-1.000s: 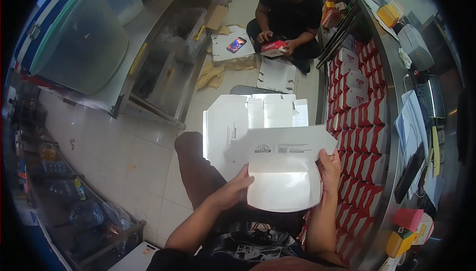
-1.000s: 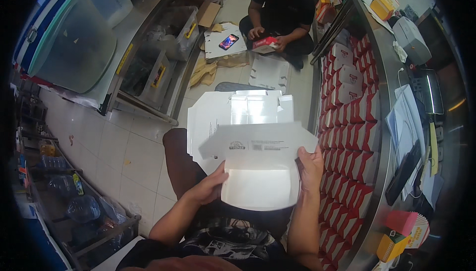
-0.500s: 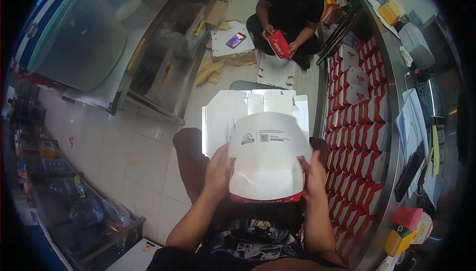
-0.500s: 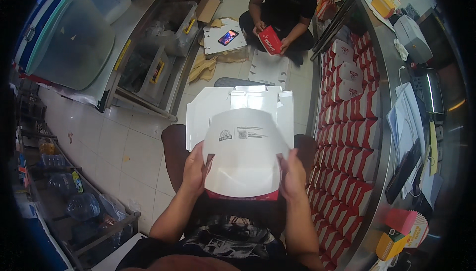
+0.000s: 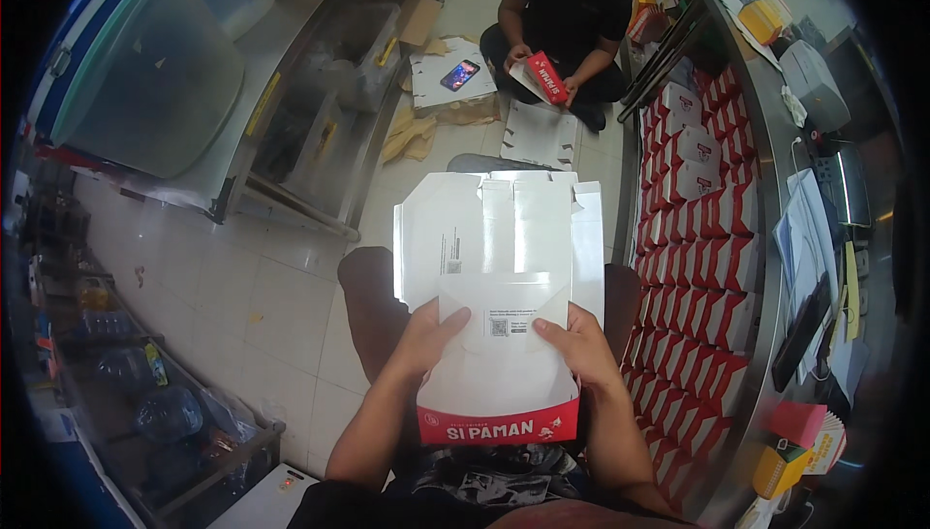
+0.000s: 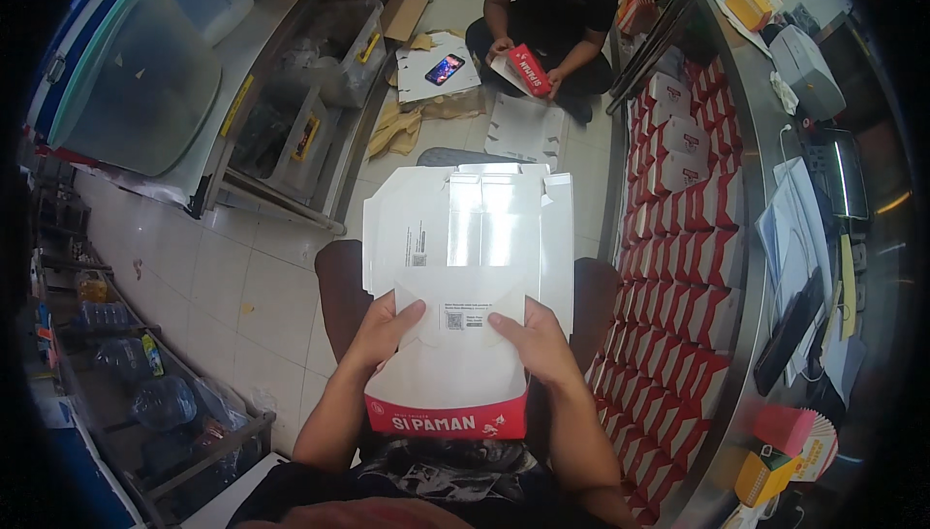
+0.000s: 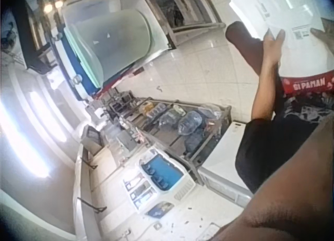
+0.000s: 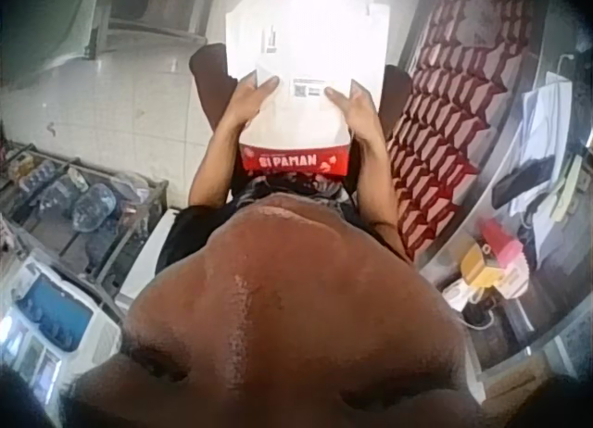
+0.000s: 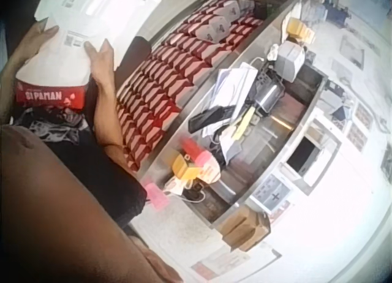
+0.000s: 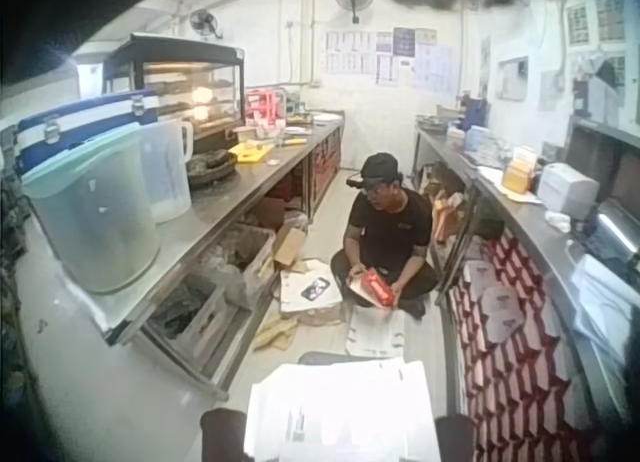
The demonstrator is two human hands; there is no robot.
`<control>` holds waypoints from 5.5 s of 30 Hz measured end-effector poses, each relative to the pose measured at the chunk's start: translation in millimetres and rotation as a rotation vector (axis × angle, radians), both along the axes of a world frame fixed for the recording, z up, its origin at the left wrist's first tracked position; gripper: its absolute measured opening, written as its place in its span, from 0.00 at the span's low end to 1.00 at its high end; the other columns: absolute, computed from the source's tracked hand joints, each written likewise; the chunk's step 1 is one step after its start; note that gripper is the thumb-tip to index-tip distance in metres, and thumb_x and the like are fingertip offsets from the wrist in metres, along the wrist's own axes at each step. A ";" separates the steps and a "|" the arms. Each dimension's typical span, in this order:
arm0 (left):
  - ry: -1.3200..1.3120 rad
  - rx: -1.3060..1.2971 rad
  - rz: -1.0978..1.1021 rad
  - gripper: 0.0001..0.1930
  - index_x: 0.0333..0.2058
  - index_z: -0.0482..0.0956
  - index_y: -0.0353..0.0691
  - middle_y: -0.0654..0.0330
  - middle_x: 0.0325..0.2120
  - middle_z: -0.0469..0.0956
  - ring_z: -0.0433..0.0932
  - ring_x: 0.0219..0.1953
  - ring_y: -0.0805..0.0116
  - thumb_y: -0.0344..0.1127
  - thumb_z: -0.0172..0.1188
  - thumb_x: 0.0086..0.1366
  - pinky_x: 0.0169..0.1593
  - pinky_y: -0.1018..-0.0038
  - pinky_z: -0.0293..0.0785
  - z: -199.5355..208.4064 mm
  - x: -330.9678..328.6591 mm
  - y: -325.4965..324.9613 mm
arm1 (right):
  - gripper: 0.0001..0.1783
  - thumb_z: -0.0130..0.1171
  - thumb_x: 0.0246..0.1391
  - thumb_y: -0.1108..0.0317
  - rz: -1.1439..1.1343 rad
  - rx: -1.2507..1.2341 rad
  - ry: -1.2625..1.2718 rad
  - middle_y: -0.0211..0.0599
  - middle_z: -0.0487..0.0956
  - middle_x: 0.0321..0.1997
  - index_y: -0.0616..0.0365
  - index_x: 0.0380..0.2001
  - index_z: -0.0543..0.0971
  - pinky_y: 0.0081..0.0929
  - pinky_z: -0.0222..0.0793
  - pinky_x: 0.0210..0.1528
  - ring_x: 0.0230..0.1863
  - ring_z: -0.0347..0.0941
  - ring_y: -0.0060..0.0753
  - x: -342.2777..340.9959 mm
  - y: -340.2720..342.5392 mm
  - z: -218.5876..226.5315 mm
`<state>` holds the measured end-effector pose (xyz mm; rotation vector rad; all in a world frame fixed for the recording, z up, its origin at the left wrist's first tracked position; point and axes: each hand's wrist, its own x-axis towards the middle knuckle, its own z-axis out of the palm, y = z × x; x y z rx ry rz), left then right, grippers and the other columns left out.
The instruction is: The person sits on the floor and folds flat white cardboard sheets into small red and white boxes. They fold the flaps and press the edges to form the box shape, then place the finished boxes onto a nearby metal shelf. Another person is visible in the background performing the same task.
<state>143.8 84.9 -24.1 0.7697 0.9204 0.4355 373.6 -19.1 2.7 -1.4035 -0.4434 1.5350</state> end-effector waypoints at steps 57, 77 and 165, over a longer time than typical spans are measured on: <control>-0.126 0.729 0.236 0.31 0.74 0.51 0.36 0.45 0.67 0.66 0.69 0.69 0.58 0.31 0.49 0.76 0.69 0.62 0.66 -15.6 17.0 -19.5 | 0.33 0.54 0.72 0.67 -0.464 0.339 -0.004 0.46 0.74 0.68 0.64 0.75 0.60 0.32 0.66 0.70 0.67 0.71 0.32 13.0 5.5 14.5; -0.312 0.212 0.121 0.40 0.74 0.42 0.43 0.42 0.73 0.55 0.59 0.73 0.54 0.43 0.55 0.74 0.71 0.59 0.62 1.9 15.0 5.1 | 0.30 0.63 0.68 0.63 -0.247 0.328 -0.028 0.40 0.78 0.61 0.66 0.67 0.68 0.32 0.67 0.67 0.61 0.74 0.28 8.7 -6.1 -0.2; -0.464 0.277 0.317 0.36 0.71 0.61 0.44 0.45 0.62 0.73 0.71 0.65 0.50 0.64 0.42 0.78 0.63 0.51 0.73 10.4 -5.2 49.6 | 0.41 0.69 0.49 0.75 -0.011 0.748 -0.448 0.42 0.74 0.64 0.61 0.67 0.66 0.34 0.61 0.72 0.69 0.67 0.34 45.4 110.4 105.7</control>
